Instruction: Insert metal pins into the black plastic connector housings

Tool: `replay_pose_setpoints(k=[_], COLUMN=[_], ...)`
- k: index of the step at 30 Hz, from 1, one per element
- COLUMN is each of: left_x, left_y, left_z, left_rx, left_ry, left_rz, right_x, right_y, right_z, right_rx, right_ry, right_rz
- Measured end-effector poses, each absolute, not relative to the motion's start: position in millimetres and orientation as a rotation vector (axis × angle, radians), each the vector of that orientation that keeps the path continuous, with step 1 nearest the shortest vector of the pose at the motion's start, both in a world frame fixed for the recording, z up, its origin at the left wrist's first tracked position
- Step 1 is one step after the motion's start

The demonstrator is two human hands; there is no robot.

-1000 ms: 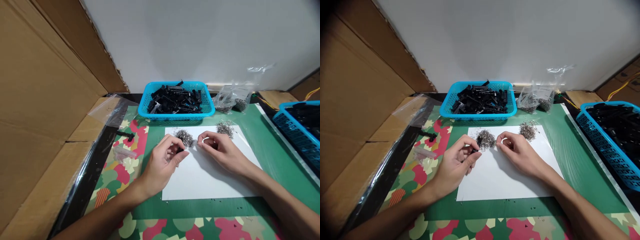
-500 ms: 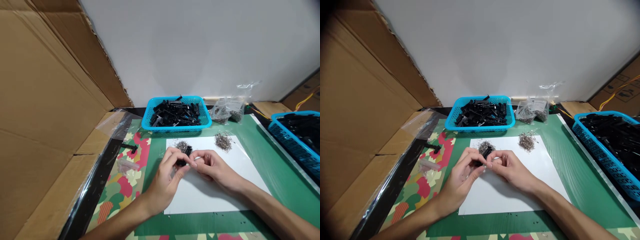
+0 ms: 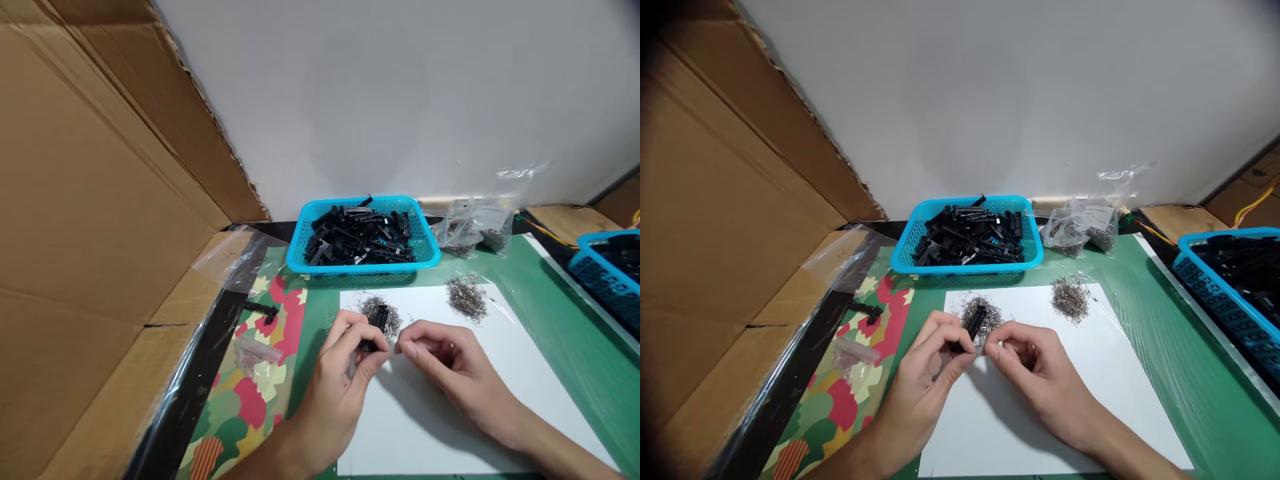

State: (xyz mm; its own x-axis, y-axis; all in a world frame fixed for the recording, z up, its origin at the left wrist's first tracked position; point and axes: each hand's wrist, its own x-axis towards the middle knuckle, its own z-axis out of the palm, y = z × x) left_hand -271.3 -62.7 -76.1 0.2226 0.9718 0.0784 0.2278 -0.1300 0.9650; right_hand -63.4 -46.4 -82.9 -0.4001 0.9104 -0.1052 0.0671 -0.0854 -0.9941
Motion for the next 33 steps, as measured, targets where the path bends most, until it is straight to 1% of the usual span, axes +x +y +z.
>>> replay_pose_setpoints(k=[3,5,12,15,21,25,29,33], left_x=[-271.0,-270.7,-271.3,-270.7,-266.6,-264.2,-263.7,-266.5], left_y=[-59.8,-59.0,-57.9,-57.3,-56.2,-56.9,-58.7,-58.1], left_z=[-76.9,-76.7,-76.1,-76.9,-74.0,-67.9,-62.9,-63.8], left_rx=[1.525,1.515,1.512,1.436,1.163,1.144,1.192,1.248], left_ry=[1.177,1.173,1.132,1.115,0.995,0.957,0.989,1.024], left_rz=[0.997,0.992,0.963,1.003,1.139,1.099,0.978,0.902], right_x=[-62.8,-64.0,-68.8,-66.6,-58.2,-57.7,-59.6,-59.8], right_y=[-49.8,-51.9,-54.4,-53.6,-50.9,-52.0,-53.1,-54.0], right_z=[-82.8,-83.2,-81.5,-79.9,-76.4,-71.3,-69.8,-70.8], right_rx=[-1.097,-1.085,-1.083,-1.106,-1.091,-1.031,-0.988,-1.028], right_ry=[-1.682,-1.734,-1.748,-1.739,-1.816,-1.888,-1.913,-1.869], right_rz=[1.311,1.198,1.024,0.936,0.583,0.408,0.368,0.541])
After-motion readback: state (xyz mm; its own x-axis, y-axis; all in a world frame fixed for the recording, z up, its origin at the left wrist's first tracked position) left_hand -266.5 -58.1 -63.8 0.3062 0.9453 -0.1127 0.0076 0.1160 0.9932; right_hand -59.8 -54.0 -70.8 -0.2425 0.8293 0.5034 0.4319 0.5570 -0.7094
